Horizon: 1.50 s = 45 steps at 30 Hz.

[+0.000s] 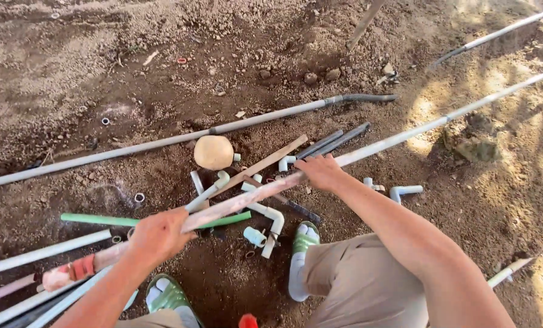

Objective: The person assembles a plumbing system by connecting various PVC pipes and fittings. They insert a smaller pipe into a larger one, attach a T-joint, and secure the connections using red tape. The person works on the ground surrounded by loose pipes and fittings.

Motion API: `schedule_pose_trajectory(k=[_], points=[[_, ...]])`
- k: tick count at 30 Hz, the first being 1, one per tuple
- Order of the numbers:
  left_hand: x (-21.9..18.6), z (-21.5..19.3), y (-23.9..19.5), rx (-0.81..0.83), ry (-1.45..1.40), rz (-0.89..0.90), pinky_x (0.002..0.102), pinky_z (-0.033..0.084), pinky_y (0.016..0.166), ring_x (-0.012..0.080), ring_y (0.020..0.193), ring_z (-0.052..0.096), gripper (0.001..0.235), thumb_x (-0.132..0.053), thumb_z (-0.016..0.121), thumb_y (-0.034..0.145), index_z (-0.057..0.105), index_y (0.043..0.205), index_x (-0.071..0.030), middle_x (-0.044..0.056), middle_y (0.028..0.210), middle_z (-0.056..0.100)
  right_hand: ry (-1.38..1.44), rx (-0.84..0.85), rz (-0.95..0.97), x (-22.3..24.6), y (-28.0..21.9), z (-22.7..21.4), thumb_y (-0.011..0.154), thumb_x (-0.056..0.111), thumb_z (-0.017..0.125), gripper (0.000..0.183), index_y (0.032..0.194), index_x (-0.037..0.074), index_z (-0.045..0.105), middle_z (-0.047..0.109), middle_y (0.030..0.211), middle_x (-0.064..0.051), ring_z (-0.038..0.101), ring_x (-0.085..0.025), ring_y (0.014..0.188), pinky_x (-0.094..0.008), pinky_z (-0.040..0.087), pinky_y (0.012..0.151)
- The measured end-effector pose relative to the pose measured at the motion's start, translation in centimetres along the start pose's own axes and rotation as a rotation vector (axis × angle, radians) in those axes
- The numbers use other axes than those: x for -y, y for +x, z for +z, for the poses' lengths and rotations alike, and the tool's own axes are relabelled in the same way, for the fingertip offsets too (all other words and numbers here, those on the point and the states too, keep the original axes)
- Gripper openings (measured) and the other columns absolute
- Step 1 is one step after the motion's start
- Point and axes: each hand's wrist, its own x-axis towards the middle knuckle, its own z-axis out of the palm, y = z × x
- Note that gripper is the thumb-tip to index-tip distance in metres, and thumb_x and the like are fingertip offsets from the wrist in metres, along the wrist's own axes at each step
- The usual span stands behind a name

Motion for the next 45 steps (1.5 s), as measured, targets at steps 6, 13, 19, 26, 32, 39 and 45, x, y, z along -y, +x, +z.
schedule_pose_trajectory(k=[6, 13, 19, 26, 32, 39, 45], points=[[-1.4, 0.9, 1.2, 0.051, 0.011, -0.085, 0.016, 0.037, 0.034, 0.0044, 0.041, 0.042, 0.032, -0.043, 0.062, 0.089, 0.048, 0.077, -0.017, -0.005, 0.061, 0.057, -0.03, -0.034, 0.0, -1.2, -1.4, -1.0, 0.082, -0.001, 0.061, 0.027, 0.1, 0.02, 0.06, 0.059, 0.088, 0.004, 0.052, -0.016, 0.093, -0.042, 0.032, 0.101], [-6.0, -2.6, 2.3, -0.001, -0.102, -0.073, 0.036, 0.062, 0.06, 0.0224, 0.075, 0.071, 0.06, -0.045, 0.064, 0.08, 0.047, 0.13, -0.018, 0.007, 0.091, 0.072, -0.011, -0.293, 0.05, -5.2, -0.7, 0.0, 0.078, -0.008, 0.059, 0.039, 0.109, 0.015, 0.061, 0.065, 0.097, -0.005, 0.056, -0.022, 0.095, -0.046, 0.035, 0.099], [-7.7, -1.7, 2.2, 0.343, -0.09, -0.164, 0.016, 0.049, 0.043, 0.0035, 0.051, 0.051, 0.027, -0.047, 0.057, 0.089, 0.05, 0.091, -0.021, -0.009, 0.073, 0.059, 0.082, -0.003, 0.079, -4.8, -1.5, 0.7, 0.091, 0.011, 0.062, 0.009, 0.082, 0.014, 0.062, 0.054, 0.061, 0.003, 0.052, -0.012, 0.061, -0.048, 0.033, 0.104], [-5.3, 1.0, 2.3, -0.017, -0.298, 0.013, 0.038, 0.047, 0.064, 0.0268, 0.073, 0.062, 0.042, -0.042, 0.069, 0.078, 0.043, 0.078, -0.01, 0.01, 0.071, 0.06, -0.089, 0.124, 0.096, -6.4, 1.3, 4.0, 0.091, 0.023, 0.058, 0.013, 0.101, 0.017, 0.066, 0.065, 0.086, -0.001, 0.059, -0.018, 0.087, -0.044, 0.041, 0.092], [-2.2, 9.2, 4.2, -0.264, -0.385, 0.23, 0.047, 0.051, 0.069, 0.0403, 0.08, 0.061, 0.043, -0.037, 0.074, 0.067, 0.044, 0.082, -0.01, 0.017, 0.074, 0.057, -0.147, 0.034, 0.057, -5.8, 2.3, 4.5, 0.084, 0.014, 0.061, 0.039, 0.12, 0.03, 0.058, 0.068, 0.108, -0.008, 0.064, -0.029, 0.108, -0.054, 0.044, 0.094], [-4.1, 6.3, 4.5, -0.012, -0.133, 0.175, 0.031, 0.058, 0.07, 0.0158, 0.071, 0.065, 0.037, -0.044, 0.067, 0.079, 0.048, 0.093, -0.016, -0.004, 0.072, 0.056, -0.093, 0.142, -0.059, -0.5, 2.5, 4.5, 0.078, 0.019, 0.073, 0.046, 0.122, 0.027, 0.061, 0.066, 0.114, -0.01, 0.063, -0.028, 0.111, -0.049, 0.048, 0.094], [-4.2, -0.6, 2.9, 0.242, -0.253, 0.083, 0.036, 0.057, 0.074, 0.017, 0.073, 0.065, 0.05, -0.037, 0.07, 0.081, 0.054, 0.118, -0.007, 0.01, 0.087, 0.064, -0.137, 0.177, -0.078, -2.5, 5.1, 7.1, 0.081, 0.021, 0.068, 0.041, 0.12, 0.03, 0.057, 0.068, 0.116, -0.005, 0.064, -0.027, 0.113, -0.045, 0.049, 0.093]])
